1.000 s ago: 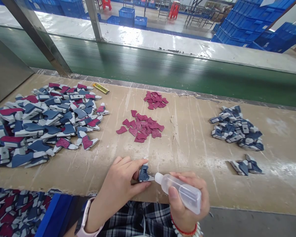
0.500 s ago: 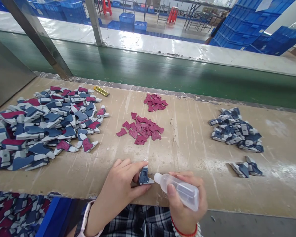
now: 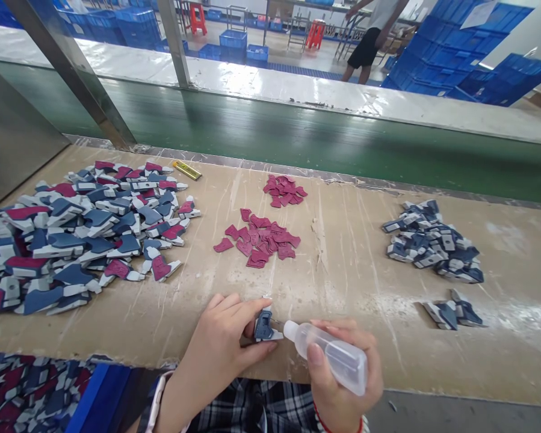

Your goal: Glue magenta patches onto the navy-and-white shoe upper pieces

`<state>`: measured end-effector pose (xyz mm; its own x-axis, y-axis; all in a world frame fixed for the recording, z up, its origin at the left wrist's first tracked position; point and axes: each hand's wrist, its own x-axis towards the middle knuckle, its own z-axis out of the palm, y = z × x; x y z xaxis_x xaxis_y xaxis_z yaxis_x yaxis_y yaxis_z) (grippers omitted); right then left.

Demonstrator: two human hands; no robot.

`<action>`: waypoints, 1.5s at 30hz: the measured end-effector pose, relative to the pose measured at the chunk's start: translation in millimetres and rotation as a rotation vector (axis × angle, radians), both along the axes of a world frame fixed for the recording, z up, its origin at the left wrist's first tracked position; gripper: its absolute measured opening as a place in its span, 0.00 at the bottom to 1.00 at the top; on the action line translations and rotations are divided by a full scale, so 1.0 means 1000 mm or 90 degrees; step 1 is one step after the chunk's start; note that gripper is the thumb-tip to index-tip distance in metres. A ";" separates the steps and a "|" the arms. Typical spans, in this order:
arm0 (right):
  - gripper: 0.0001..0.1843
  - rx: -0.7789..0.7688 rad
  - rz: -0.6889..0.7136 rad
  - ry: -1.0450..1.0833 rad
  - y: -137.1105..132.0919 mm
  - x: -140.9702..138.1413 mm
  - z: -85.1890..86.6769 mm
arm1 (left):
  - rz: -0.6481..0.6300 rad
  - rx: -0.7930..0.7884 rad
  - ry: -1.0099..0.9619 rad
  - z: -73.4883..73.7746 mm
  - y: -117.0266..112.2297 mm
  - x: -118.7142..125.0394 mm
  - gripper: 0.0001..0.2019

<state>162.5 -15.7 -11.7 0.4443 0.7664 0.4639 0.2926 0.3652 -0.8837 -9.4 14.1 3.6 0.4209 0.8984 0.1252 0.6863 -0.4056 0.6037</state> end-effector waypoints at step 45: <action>0.17 -0.230 0.133 0.558 -0.002 0.021 0.014 | 0.015 -0.041 0.006 -0.005 -0.001 -0.004 0.24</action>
<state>183.9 -17.6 2.7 0.3589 0.9002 -0.2466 -0.5632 -0.0019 -0.8263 -13.8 13.1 -1.0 0.4000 0.9144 0.0630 0.7011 -0.3495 0.6216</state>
